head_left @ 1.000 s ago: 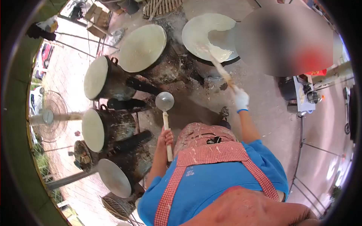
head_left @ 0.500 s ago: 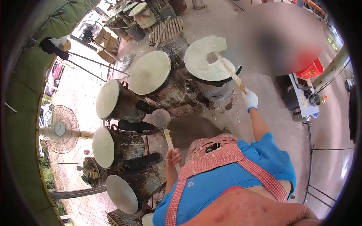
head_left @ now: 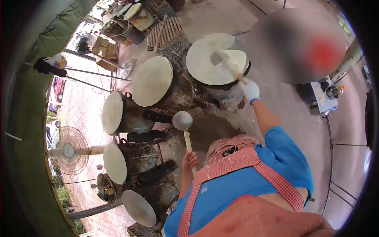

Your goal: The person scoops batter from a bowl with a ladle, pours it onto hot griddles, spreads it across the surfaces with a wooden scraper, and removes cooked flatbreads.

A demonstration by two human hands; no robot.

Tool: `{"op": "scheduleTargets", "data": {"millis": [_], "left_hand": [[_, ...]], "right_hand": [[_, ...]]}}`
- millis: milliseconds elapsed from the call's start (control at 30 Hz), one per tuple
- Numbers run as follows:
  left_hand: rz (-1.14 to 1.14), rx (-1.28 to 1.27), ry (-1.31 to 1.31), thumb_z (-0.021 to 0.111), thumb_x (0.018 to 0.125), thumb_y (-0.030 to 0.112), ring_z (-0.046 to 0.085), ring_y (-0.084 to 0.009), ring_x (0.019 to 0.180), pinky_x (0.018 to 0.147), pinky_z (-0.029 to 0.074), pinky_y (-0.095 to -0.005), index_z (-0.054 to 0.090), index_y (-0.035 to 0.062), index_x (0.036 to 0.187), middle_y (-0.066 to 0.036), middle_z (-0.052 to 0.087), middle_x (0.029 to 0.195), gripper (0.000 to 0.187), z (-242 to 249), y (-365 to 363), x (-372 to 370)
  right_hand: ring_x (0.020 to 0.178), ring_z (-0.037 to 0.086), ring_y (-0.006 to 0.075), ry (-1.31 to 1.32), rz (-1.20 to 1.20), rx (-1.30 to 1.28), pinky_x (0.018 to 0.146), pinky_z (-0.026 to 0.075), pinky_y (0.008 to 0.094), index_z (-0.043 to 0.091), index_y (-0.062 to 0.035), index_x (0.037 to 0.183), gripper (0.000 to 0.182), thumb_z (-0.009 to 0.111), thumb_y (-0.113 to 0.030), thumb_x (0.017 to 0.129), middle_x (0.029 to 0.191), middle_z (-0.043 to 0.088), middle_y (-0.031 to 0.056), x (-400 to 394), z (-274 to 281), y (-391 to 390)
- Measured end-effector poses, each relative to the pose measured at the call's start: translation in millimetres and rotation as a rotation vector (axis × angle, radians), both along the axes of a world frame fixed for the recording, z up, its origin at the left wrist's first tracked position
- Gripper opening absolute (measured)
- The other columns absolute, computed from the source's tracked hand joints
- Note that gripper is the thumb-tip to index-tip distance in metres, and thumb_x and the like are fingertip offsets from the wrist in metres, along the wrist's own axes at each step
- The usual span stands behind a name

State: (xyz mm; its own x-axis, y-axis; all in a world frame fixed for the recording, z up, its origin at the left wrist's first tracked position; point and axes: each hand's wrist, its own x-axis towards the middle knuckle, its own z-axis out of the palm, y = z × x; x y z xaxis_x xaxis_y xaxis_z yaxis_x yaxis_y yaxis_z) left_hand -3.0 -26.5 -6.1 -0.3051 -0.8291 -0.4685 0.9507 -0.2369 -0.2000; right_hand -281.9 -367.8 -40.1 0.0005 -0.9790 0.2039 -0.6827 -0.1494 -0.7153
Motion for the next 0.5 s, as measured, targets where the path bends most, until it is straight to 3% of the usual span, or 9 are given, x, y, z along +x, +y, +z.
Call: {"op": "scheduleTargets", "data": {"millis": [33, 100, 133, 200, 267, 300, 400, 433, 500], "left_hand": [[-0.009, 0.008, -0.003, 0.038, 0.092, 0.027, 0.026, -0.0077, 0.037, 0.036, 0.026, -0.022, 0.036, 0.0108, 0.066, 0.003, 0.026, 0.048, 0.031, -6, 1, 3], [-0.077, -0.058, -0.075, 0.037, 0.092, 0.028, 0.026, -0.0076, 0.038, 0.035, 0.024, -0.0224, 0.036, 0.0113, 0.065, 0.003, 0.026, 0.048, 0.032, -27, 2, 12], [-0.072, -0.06, 0.083, 0.037, 0.092, 0.027, 0.026, -0.0075, 0.039, 0.035, 0.023, -0.023, 0.037, 0.0109, 0.064, 0.003, 0.028, 0.051, 0.033, -24, 2, 10], [-0.091, -0.045, 0.019, 0.037, 0.092, 0.027, 0.026, -0.0073, 0.039, 0.035, 0.022, -0.0229, 0.037, 0.0109, 0.064, 0.003, 0.029, 0.052, 0.032, -29, -12, 16], [-0.062, -0.063, 0.127, 0.037, 0.092, 0.024, 0.026, -0.0067, 0.04, 0.034, 0.022, -0.022, 0.037, 0.0116, 0.065, 0.004, 0.029, 0.054, 0.03, -23, -17, 7], [-0.063, -0.048, 0.141, 0.037, 0.092, 0.024, 0.026, -0.0067, 0.04, 0.034, 0.022, -0.022, 0.037, 0.0116, 0.065, 0.004, 0.029, 0.054, 0.03, -23, -32, 1], [-0.038, 0.13, 0.045, 0.034, 0.094, 0.019, 0.026, -0.0061, 0.04, 0.034, 0.025, -0.0207, 0.037, 0.0101, 0.067, 0.003, 0.028, 0.054, 0.028, -8, -56, -10], [-0.035, 0.105, 0.041, 0.034, 0.094, 0.019, 0.026, -0.0061, 0.04, 0.034, 0.025, -0.0207, 0.037, 0.0101, 0.067, 0.003, 0.028, 0.054, 0.028, -19, -59, -10], [-0.151, -0.274, 0.212, 0.033, 0.094, 0.017, 0.026, -0.0062, 0.04, 0.035, 0.025, -0.0211, 0.036, 0.0094, 0.066, 0.003, 0.026, 0.054, 0.029, -49, -51, -6]], "right_hand": [[0.081, 0.058, 0.0345, 0.239, 0.184, 0.102, 0.072, 0.046, 0.0405, 0.063, -0.0085, 0.095, 0.033, 0.053, -0.035, 0.08, 0.085, 0.061, 0.0166, 2, 11, 20], [0.08, 0.058, 0.035, 0.297, 0.232, 0.211, 0.072, 0.046, 0.0406, 0.063, -0.0096, 0.095, 0.032, 0.052, -0.036, 0.08, 0.083, 0.061, 0.0161, -15, 13, 57], [0.08, 0.058, 0.035, 0.284, 0.225, 0.207, 0.072, 0.046, 0.0406, 0.063, -0.0096, 0.095, 0.032, 0.052, -0.036, 0.08, 0.083, 0.061, 0.0161, -32, 13, 46], [0.08, 0.058, 0.0345, 0.247, 0.016, 0.19, 0.072, 0.046, 0.0399, 0.062, -0.0111, 0.097, 0.033, 0.05, -0.037, 0.081, 0.084, 0.061, 0.0163, -64, 8, 14], [0.08, 0.058, 0.0346, 0.073, -0.06, 0.027, 0.07, 0.045, 0.0435, 0.062, -0.0119, 0.097, 0.033, 0.047, -0.037, 0.082, 0.084, 0.06, 0.0185, -57, 3, -34], [0.082, 0.057, 0.0366, -0.031, -0.056, 0.11, 0.072, 0.044, 0.0436, 0.06, -0.0093, 0.098, 0.034, 0.046, -0.036, 0.082, 0.085, 0.06, 0.0195, -38, 23, -47], [0.082, 0.059, 0.0325, 0.271, 0.146, 0.095, 0.073, 0.045, 0.0416, 0.061, -0.0141, 0.101, 0.031, 0.049, -0.035, 0.082, 0.088, 0.062, 0.0156, -30, -17, -17], [0.082, 0.06, 0.031, 0.456, 0.224, 0.088, 0.074, 0.046, 0.0407, 0.061, -0.0161, 0.103, 0.03, 0.05, -0.034, 0.081, 0.088, 0.062, 0.0144, -45, -25, 12], [0.085, 0.06, 0.0284, 0.226, 0.146, 0.12, 0.077, 0.046, 0.0384, 0.062, -0.0191, 0.103, 0.027, 0.052, -0.032, 0.082, 0.091, 0.062, 0.0157, -84, -70, 20]]}}
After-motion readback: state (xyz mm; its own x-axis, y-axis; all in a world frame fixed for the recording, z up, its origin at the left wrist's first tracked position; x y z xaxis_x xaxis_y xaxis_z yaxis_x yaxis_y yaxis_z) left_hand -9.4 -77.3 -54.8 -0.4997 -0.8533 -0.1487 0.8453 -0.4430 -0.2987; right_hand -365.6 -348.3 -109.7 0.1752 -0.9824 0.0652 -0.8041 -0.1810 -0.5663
